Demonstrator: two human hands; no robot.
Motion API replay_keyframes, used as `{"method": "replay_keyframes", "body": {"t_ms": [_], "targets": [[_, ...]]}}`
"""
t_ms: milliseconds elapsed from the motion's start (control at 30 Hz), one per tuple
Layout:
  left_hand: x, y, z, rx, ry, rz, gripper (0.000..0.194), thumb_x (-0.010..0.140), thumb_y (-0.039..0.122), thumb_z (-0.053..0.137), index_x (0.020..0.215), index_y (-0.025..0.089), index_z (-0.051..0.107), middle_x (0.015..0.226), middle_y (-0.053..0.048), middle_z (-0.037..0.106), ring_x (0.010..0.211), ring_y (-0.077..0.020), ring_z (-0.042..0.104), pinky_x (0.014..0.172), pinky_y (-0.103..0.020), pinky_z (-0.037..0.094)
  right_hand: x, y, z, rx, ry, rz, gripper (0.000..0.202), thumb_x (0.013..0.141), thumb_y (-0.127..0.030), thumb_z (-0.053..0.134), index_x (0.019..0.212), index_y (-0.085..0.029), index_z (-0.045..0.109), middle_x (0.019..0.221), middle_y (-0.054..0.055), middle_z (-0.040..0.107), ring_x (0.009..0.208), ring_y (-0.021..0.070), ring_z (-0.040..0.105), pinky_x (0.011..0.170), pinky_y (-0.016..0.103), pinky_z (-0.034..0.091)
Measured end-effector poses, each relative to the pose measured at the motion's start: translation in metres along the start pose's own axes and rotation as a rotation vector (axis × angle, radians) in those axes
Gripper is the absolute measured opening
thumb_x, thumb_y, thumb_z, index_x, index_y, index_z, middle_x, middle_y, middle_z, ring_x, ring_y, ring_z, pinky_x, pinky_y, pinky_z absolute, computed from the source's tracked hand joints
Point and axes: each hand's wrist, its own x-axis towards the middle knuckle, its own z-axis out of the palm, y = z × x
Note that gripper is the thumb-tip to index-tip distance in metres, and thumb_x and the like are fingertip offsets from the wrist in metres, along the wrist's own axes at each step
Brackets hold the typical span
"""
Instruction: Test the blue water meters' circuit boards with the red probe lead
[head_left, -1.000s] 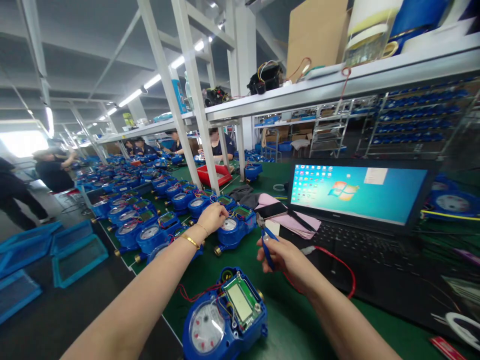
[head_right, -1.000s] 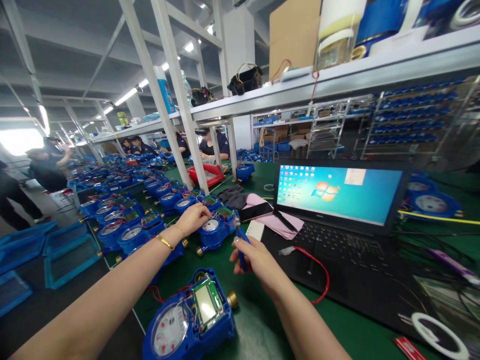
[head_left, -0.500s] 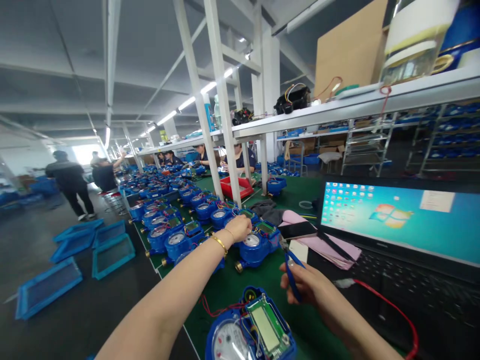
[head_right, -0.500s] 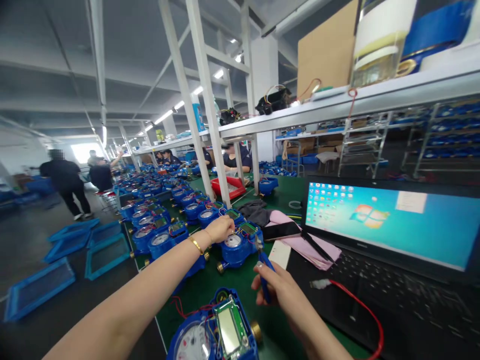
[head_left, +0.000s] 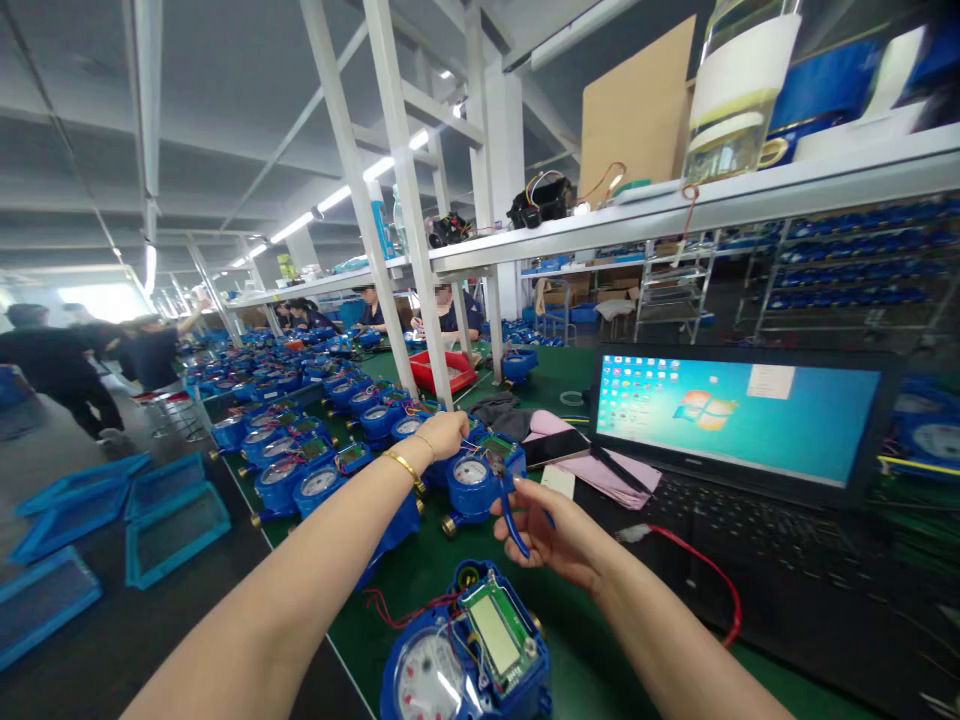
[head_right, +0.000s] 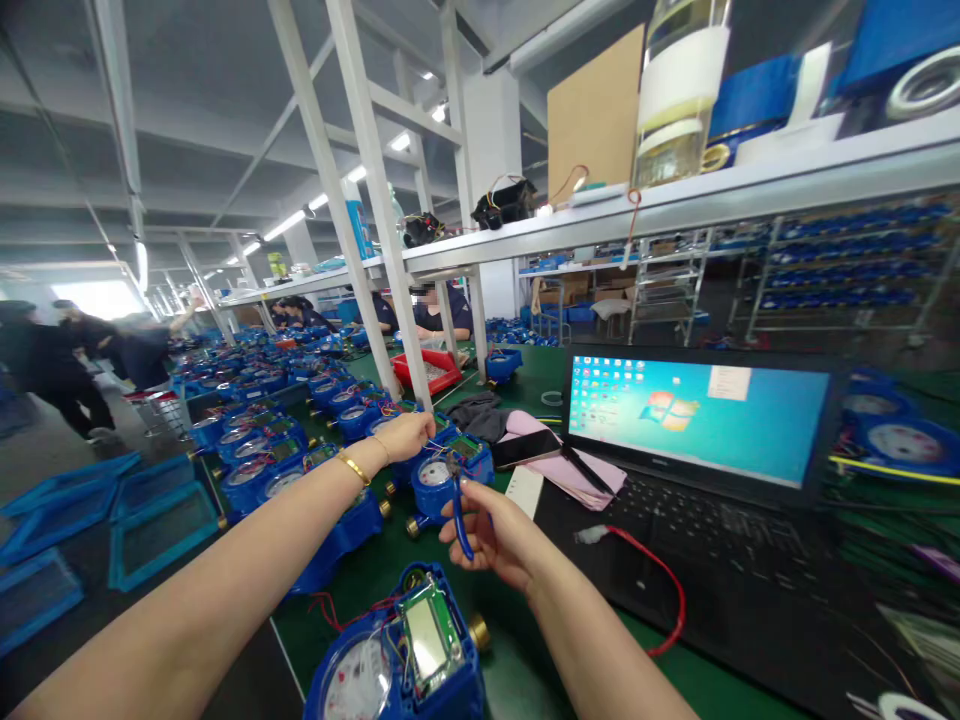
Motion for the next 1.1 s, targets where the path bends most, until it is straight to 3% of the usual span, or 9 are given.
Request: {"method": "replay_keyframes", "body": {"t_ms": [133, 333, 733, 1100], "targets": [[-0.001, 0.000, -0.002, -0.044, -0.030, -0.070, 0.023, 0.089, 0.033, 0.055, 0.103, 0.014, 0.059, 0.104, -0.006, 0.061, 0.091, -0.0174, 0.060, 0.080, -0.037, 0.053, 0.019, -0.008, 0.002, 0.072, -0.060, 0.125, 0.048, 0.096, -0.047, 0.029, 0.085, -0.010, 0.057, 0.062, 0.006, 0.062, 0.047, 0.0130, 0.059, 0.046, 0.020, 0.043], [-0.003, 0.001, -0.001, -0.092, -0.026, -0.125, 0.023, 0.089, 0.033, 0.056, 0.102, 0.014, 0.059, 0.100, -0.005, 0.062, 0.087, -0.0163, 0.061, 0.077, -0.036, 0.053, 0.040, -0.011, 0.009, 0.136, -0.092, 0.200, 0.050, 0.095, -0.049, 0.029, 0.087, -0.008, 0.058, 0.062, 0.007, 0.063, 0.048, 0.0136, 0.060, 0.045, 0.020, 0.046], [-0.006, 0.001, 0.002, -0.111, -0.018, -0.129, 0.023, 0.089, 0.033, 0.056, 0.102, 0.014, 0.059, 0.103, -0.006, 0.062, 0.091, -0.0173, 0.061, 0.080, -0.038, 0.052, 0.058, -0.016, 0.016, 0.160, -0.078, 0.242, 0.046, 0.095, -0.048, 0.034, 0.093, -0.008, 0.058, 0.062, 0.008, 0.064, 0.047, 0.0149, 0.061, 0.044, 0.022, 0.048], [-0.005, 0.002, 0.001, -0.071, -0.009, -0.109, 0.022, 0.089, 0.033, 0.056, 0.101, 0.015, 0.060, 0.103, -0.006, 0.062, 0.091, -0.0174, 0.061, 0.081, -0.038, 0.052, 0.066, -0.014, 0.017, 0.175, -0.062, 0.221, 0.048, 0.094, -0.049, 0.035, 0.082, -0.009, 0.058, 0.058, 0.006, 0.061, 0.043, 0.0124, 0.057, 0.039, 0.019, 0.045]]}}
